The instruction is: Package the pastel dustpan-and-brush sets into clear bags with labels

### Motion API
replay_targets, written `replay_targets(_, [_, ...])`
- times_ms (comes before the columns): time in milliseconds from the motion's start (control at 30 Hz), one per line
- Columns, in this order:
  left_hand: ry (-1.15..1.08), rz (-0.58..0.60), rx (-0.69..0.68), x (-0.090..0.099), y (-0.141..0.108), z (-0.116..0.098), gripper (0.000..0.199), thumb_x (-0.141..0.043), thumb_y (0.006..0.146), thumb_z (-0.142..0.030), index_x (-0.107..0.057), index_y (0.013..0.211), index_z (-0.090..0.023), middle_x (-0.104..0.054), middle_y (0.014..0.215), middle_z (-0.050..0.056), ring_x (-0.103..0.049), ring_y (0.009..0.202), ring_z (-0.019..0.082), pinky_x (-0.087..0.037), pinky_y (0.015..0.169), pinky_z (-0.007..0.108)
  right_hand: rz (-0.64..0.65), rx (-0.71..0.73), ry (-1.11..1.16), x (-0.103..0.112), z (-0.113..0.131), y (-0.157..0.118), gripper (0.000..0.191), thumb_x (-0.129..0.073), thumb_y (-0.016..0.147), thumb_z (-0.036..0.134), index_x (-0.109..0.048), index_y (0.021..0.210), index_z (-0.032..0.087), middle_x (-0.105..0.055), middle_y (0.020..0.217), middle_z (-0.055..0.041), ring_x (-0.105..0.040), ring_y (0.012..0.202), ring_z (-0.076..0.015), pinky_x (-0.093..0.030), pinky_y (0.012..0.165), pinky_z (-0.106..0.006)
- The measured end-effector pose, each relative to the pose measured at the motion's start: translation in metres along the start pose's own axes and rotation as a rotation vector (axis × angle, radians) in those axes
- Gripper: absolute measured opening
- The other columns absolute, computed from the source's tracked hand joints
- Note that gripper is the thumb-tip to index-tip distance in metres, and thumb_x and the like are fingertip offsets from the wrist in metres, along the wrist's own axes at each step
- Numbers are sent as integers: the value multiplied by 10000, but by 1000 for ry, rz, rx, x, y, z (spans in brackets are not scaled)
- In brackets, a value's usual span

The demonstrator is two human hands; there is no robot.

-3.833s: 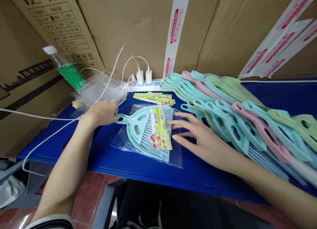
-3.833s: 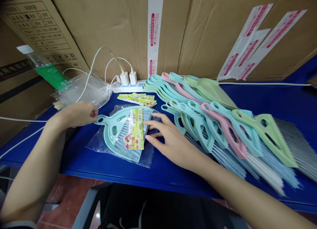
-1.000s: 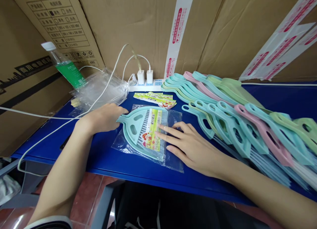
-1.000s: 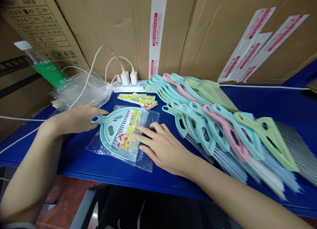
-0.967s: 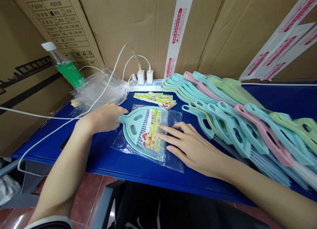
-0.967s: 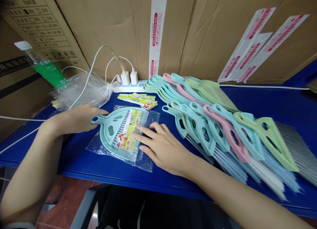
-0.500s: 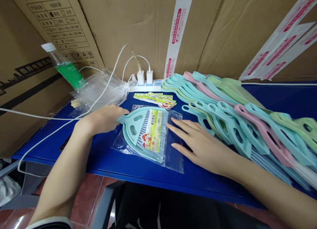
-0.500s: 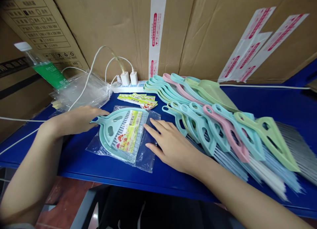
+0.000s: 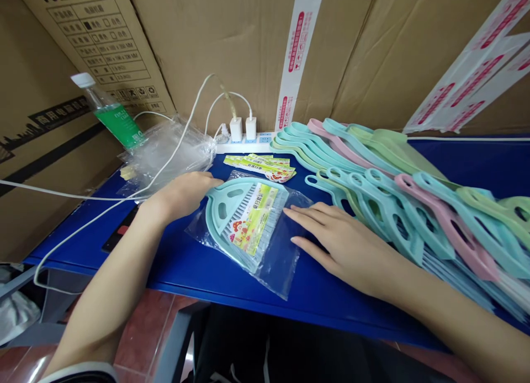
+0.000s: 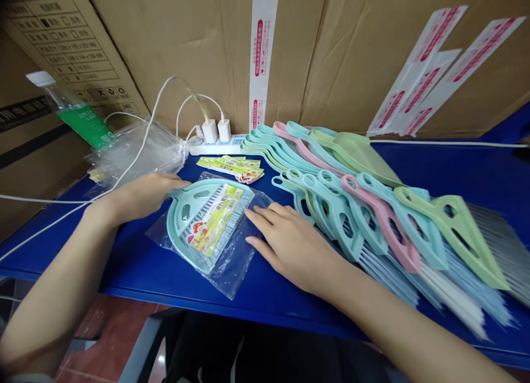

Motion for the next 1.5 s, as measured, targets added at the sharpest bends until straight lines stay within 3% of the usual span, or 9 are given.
replay_targets(133, [139, 1, 15, -3, 10, -2, 440, -387, 845, -39, -717, 1062, -233, -707, 1052, 71, -662, 996, 200, -532, 879, 321, -116, -13, 46, 17, -5, 2, 360, -343, 996, 180, -695, 1061, 149, -738, 893, -89, -662, 821, -220, -562, 749, -372])
replay_targets(233, [210, -33, 51, -3, 16, -4, 447, -373, 887, -68, -715, 1128, -227, -655, 1207, 113, -623, 1120, 245, -522, 946, 395, -209, -31, -11, 28, -11, 2, 311, -382, 977, 175, -692, 994, 156, -697, 895, -106, -653, 842, -233, -549, 736, -363])
replay_targets(467, [154, -79, 29, -2, 21, -13, 430, -401, 907, -90, -648, 1246, -184, -577, 1337, 152, -624, 1153, 248, -526, 965, 397, -35, -57, 90, 11, -16, 3, 236, -429, 942, 183, -649, 1026, 205, -695, 936, -80, -667, 823, -227, -537, 708, -362])
replay_targets(633, [119, -229, -60, 20, 9, -40, 390, -348, 943, -94, -643, 1196, -139, -661, 1142, 138, -641, 1050, 246, -531, 878, 381, -7, -14, 95, 11, -9, 3, 266, -391, 934, 149, -641, 1004, 205, -689, 951, -84, -652, 826, -219, -525, 702, -350])
replay_targets(767, [-159, -77, -357, 10, -3, -87, 243, -456, 990, -304, -650, 1055, -174, -685, 913, 47, -656, 785, 161, -493, 701, 270, -3, 32, 74, 10, -4, 4, 280, -374, 944, 124, -644, 917, 190, -688, 843, -73, -636, 775, -220, -515, 675, -347])
replay_targets(867, [-194, 47, -422, -5, -6, -105, 207, -590, 926, -370, -622, 984, -174, -671, 837, 18, -611, 647, 142, -401, 554, 258, 6, 43, 56, 8, -2, 4, 298, -372, 950, 112, -648, 873, 192, -683, 785, -59, -625, 730, -208, -499, 648, -329])
replay_targets(1100, [-168, 125, -405, -17, -6, -110, 67, -609, 832, -162, -557, 868, -184, -631, 817, 4, -567, 654, 151, -386, 563, 283, 12, 51, 74, 9, -1, 2, 266, -417, 931, 73, -641, 813, 156, -666, 741, -58, -625, 697, -205, -459, 616, -316])
replay_targets(1233, [-147, 130, -451, -18, -9, -116, 136, -643, 795, -183, -510, 769, -193, -589, 803, 6, -554, 702, 165, -402, 587, 295, 9, 42, 108, 14, -1, 0, 265, -407, 929, 84, -611, 784, 171, -643, 721, -47, -605, 668, -193, -431, 589, -306])
replay_targets(1500, [-101, 115, -454, -17, -11, -120, 116, -626, 763, -136, -539, 819, -188, -594, 834, 19, -574, 771, 186, -453, 658, 311, 37, -14, 200, 16, -6, -6, 228, -380, 871, 106, -447, 690, 228, -552, 636, -4, -503, 557, -145, -348, 506, -277])
Point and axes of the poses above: each hand's wrist, its own y-axis towards the middle knuckle, its own x-axis out of the back of the hand, z = x × y, the point moved 9 cm from there along y, towards the middle knuckle
